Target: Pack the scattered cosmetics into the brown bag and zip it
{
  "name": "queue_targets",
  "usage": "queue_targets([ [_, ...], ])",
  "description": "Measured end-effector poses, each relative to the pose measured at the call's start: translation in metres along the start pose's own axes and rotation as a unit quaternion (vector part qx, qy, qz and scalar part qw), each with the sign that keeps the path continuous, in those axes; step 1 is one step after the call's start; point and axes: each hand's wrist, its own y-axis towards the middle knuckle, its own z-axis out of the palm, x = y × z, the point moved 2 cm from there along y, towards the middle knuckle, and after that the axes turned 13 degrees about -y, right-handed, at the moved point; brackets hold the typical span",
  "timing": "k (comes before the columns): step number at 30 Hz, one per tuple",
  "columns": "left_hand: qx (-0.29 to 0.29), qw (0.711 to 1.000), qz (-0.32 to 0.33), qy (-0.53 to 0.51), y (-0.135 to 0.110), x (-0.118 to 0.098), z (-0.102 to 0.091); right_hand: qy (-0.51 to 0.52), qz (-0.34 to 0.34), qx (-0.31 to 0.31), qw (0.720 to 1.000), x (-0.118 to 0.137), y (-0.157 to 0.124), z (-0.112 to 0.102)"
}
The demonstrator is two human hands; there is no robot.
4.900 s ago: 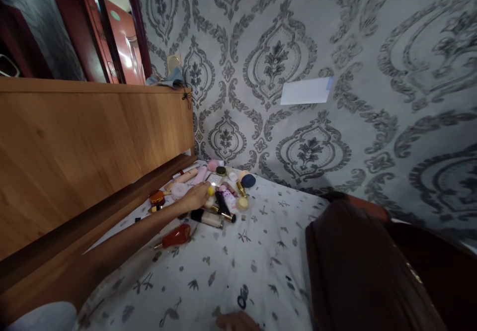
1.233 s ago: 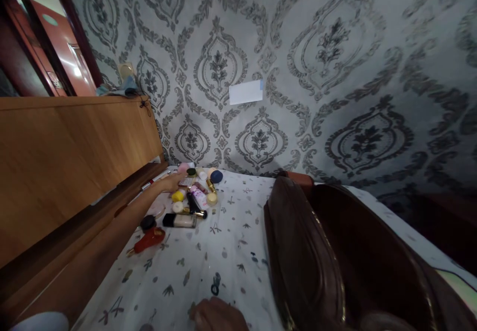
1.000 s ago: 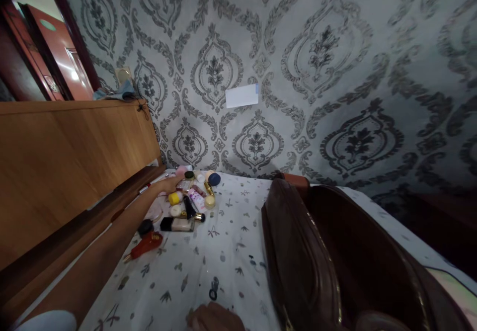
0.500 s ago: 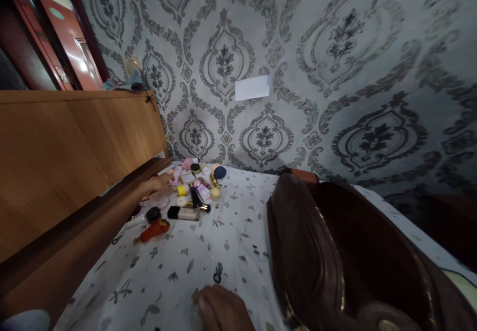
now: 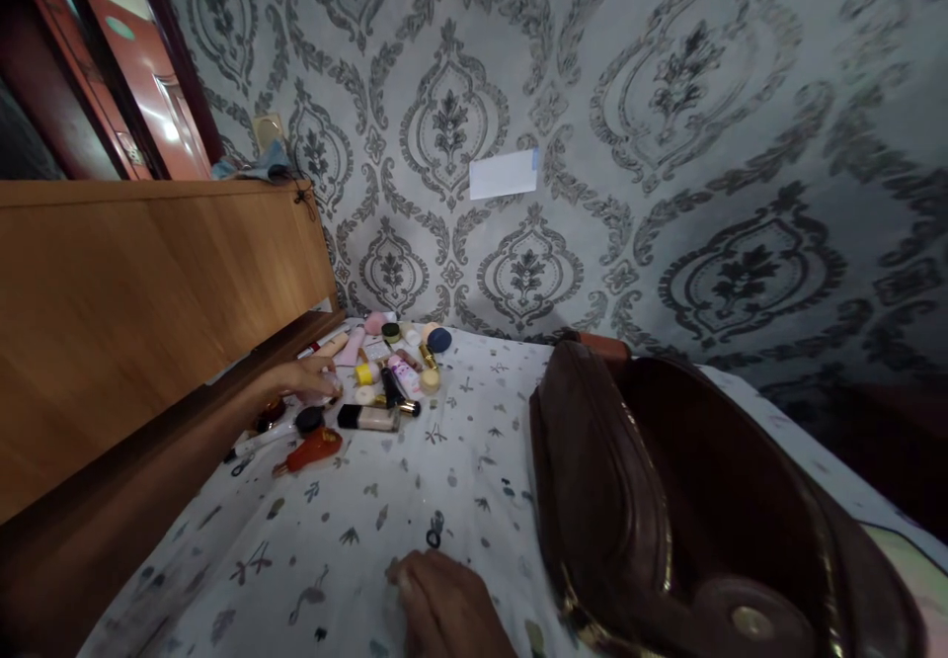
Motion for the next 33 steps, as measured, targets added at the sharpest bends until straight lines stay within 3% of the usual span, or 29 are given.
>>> queue_targets([
  [2,0.007,0.998,0.044,-0.053,-0.012,-0.011,0.000,0.003,-0.012,-0.012,1.000,-0.003,0.001,0.003],
  [4,0.039,0.979,0.103,-0.170,-0.027,-0.023,0.006,0.008,-0.027,-0.010,1.000,-0.007,0.001,0.008],
  [5,0.062,0.956,0.131,-0.255,-0.035,-0.029,0.012,0.010,-0.035,-0.015,0.999,-0.009,0.001,0.009],
  [8,0.125,0.833,0.171,-0.511,-0.059,-0.047,0.044,0.013,-0.054,-0.044,0.997,-0.008,0.000,0.009],
  [11,0.184,0.746,0.136,-0.626,-0.080,-0.062,0.087,0.023,-0.028,-0.056,0.998,0.000,-0.003,0.002],
  [13,0.221,0.706,0.098,-0.666,-0.092,-0.073,0.113,0.035,-0.002,-0.076,0.997,0.005,-0.006,-0.005],
  [17,0.257,0.643,0.043,-0.720,-0.112,-0.091,0.150,0.061,0.048,-0.175,0.982,0.010,-0.009,-0.013],
  [23,0.232,0.591,0.030,-0.772,-0.126,-0.104,0.181,0.092,0.130,-0.230,0.960,0.012,-0.007,-0.017],
  [27,0.216,0.595,0.005,-0.774,-0.134,-0.101,0.197,0.082,0.127,-0.230,0.961,0.012,-0.006,-0.021],
  [33,0.253,0.605,-0.029,-0.755,-0.145,-0.092,0.213,0.037,0.111,-0.285,0.952,0.000,-0.016,-0.018],
])
